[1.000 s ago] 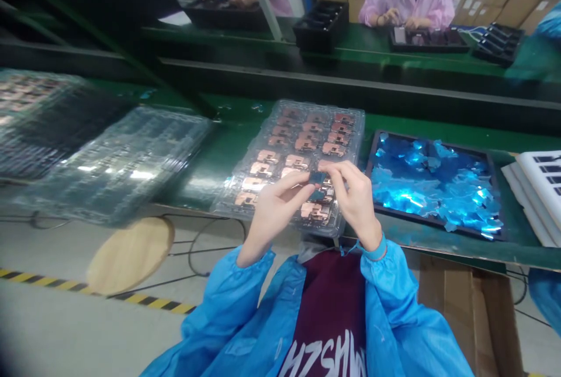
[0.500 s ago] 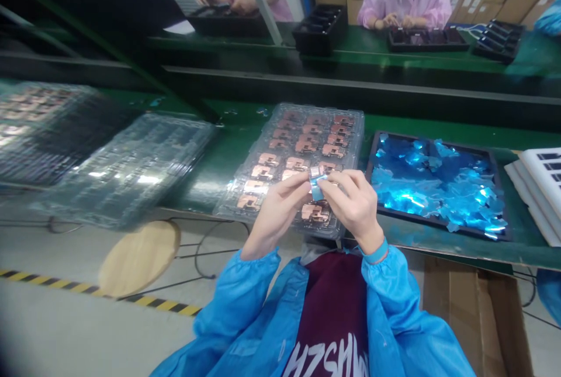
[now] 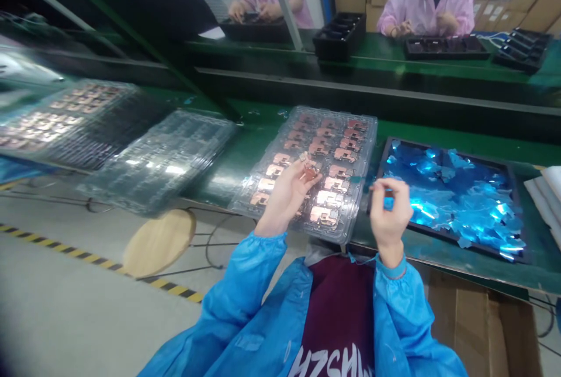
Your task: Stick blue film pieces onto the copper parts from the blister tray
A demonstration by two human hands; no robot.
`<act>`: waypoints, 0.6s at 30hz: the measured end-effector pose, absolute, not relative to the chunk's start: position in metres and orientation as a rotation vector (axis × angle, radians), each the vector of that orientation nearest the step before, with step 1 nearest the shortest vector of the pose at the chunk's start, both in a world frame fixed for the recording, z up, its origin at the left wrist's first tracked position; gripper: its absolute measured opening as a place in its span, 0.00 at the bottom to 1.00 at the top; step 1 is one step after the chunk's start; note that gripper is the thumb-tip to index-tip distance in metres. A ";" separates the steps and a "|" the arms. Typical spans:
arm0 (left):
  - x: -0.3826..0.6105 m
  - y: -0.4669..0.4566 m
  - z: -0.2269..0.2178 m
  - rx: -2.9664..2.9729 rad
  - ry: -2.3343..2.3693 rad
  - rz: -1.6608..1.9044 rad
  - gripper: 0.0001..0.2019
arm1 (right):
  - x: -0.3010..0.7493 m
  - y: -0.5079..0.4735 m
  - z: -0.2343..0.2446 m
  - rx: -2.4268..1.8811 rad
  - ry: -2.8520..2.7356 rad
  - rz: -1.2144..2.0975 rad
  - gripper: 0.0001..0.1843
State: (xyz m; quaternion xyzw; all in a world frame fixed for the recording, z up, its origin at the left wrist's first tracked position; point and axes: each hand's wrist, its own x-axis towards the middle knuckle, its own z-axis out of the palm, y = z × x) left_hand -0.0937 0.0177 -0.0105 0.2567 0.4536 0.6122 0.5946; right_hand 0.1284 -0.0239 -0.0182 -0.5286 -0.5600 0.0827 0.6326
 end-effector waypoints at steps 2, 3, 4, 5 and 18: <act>-0.101 0.020 -0.010 0.667 1.074 1.396 0.11 | 0.152 -0.009 -0.027 -1.442 -1.163 0.132 0.11; -0.106 0.022 -0.008 0.727 1.100 1.384 0.13 | 0.166 -0.002 -0.033 -1.554 -1.162 0.102 0.15; -0.112 0.025 -0.006 0.803 1.141 1.382 0.14 | 0.180 0.006 -0.039 -1.667 -1.192 0.063 0.17; -0.119 0.029 -0.003 0.894 1.197 1.391 0.14 | 0.192 0.012 -0.046 -1.776 -1.232 0.031 0.20; -0.141 0.167 0.002 2.024 1.509 0.877 0.09 | 0.214 0.018 -0.069 -1.795 -1.379 -0.117 0.30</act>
